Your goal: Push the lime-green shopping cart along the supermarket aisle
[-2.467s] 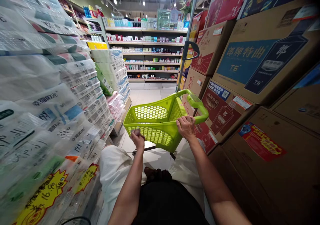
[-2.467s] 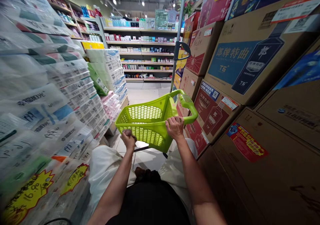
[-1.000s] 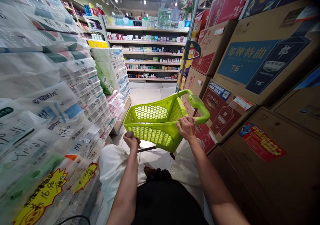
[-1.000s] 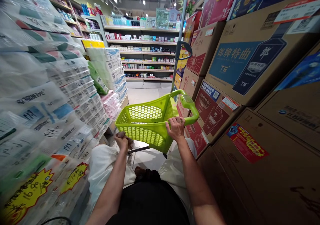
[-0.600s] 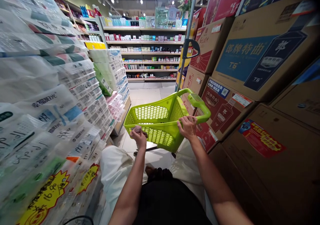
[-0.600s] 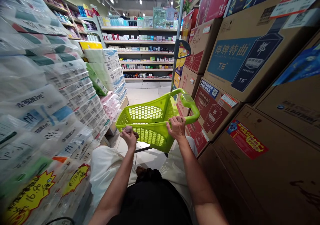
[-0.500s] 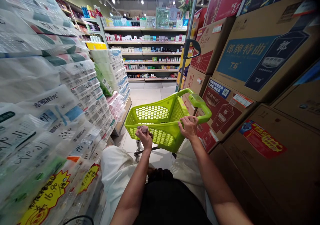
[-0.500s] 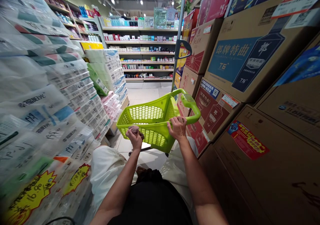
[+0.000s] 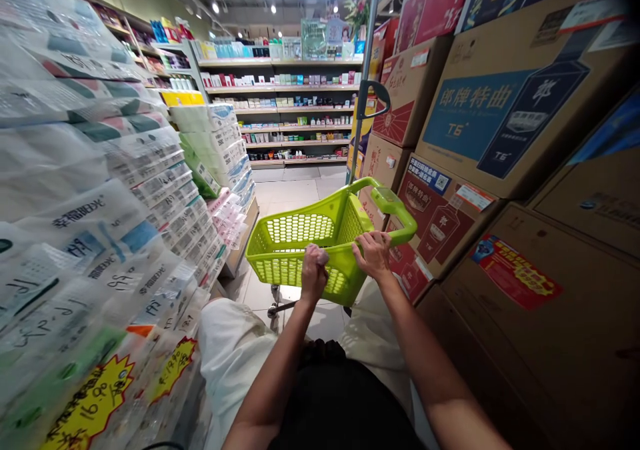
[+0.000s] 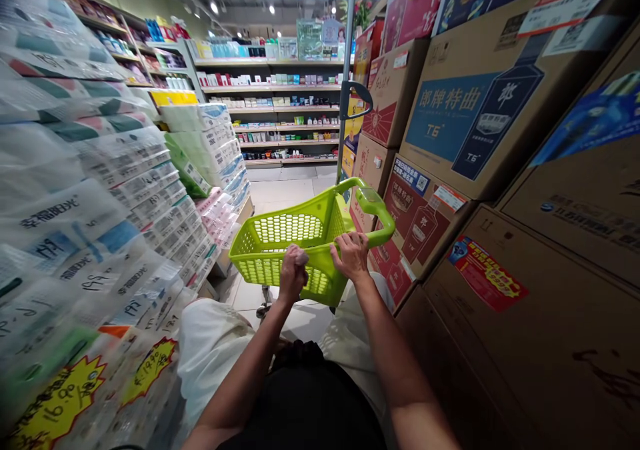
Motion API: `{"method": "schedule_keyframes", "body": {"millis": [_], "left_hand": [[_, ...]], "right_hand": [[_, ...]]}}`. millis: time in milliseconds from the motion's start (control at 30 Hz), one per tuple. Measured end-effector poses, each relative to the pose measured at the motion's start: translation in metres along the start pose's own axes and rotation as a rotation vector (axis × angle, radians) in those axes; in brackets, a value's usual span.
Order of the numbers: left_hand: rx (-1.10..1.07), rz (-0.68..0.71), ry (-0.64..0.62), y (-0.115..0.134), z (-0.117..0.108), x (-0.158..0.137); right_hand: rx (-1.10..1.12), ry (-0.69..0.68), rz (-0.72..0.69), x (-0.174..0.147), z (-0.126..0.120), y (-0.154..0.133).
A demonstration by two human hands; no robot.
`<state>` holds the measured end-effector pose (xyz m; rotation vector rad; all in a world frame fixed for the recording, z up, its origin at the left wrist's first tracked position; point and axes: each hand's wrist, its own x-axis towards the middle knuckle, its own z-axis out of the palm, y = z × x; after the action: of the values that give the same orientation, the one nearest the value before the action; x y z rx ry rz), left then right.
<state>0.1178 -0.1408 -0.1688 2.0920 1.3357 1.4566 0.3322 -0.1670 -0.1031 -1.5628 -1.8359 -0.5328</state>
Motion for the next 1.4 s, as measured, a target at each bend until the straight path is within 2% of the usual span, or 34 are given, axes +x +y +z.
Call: {"method": "schedule_keyframes", "body": {"millis": [100,300,400,533,633,733,800,867,967,1133,1233,1300,1400], "left_hand": [[0.045,0.053,-0.101,0.003,-0.006,0.007],[0.210,-0.145,-0.059,-0.040,-0.064,0.030],[0.283,-0.228,-0.105,-0.049,-0.080,0.039],[0.371,-0.241,-0.219,-0.042,-0.081,0.045],[0.381,-0.218,-0.194,-0.033,-0.070,0.041],[0.355,-0.204,-0.167,-0.024,-0.057,0.036],[0.292,-0.207,-0.188,-0.019,-0.054,0.034],[0.200,-0.216,-0.246,-0.016,-0.057,0.032],[0.136,-0.217,-0.347,-0.017,-0.075,0.030],[0.243,-0.251,-0.404,-0.047,-0.124,0.023],[0.341,-0.310,-0.339,-0.071,-0.143,0.021],[0.368,-0.333,-0.190,-0.082,-0.143,0.020],[0.331,-0.327,0.036,-0.086,-0.129,0.017]], "right_hand": [[0.006,-0.003,-0.012,0.001,0.001,0.003],[0.011,-0.013,-0.016,0.005,0.009,0.010],[0.027,-0.011,-0.023,0.009,0.014,0.016],[0.010,-0.022,-0.015,0.019,0.019,0.029],[-0.040,-0.044,0.026,0.031,0.025,0.033],[-0.024,-0.149,-0.054,0.037,0.040,0.013],[0.036,-0.281,-0.178,0.031,0.054,-0.014],[0.098,-0.375,-0.238,0.018,0.069,-0.041],[0.143,-0.389,-0.165,-0.003,0.084,-0.064],[0.209,-0.391,-0.134,-0.016,0.088,-0.052],[0.204,-0.400,-0.121,-0.015,0.089,-0.043],[0.198,-0.391,-0.097,-0.014,0.092,-0.044],[0.188,-0.356,-0.052,-0.013,0.098,-0.050]]}}
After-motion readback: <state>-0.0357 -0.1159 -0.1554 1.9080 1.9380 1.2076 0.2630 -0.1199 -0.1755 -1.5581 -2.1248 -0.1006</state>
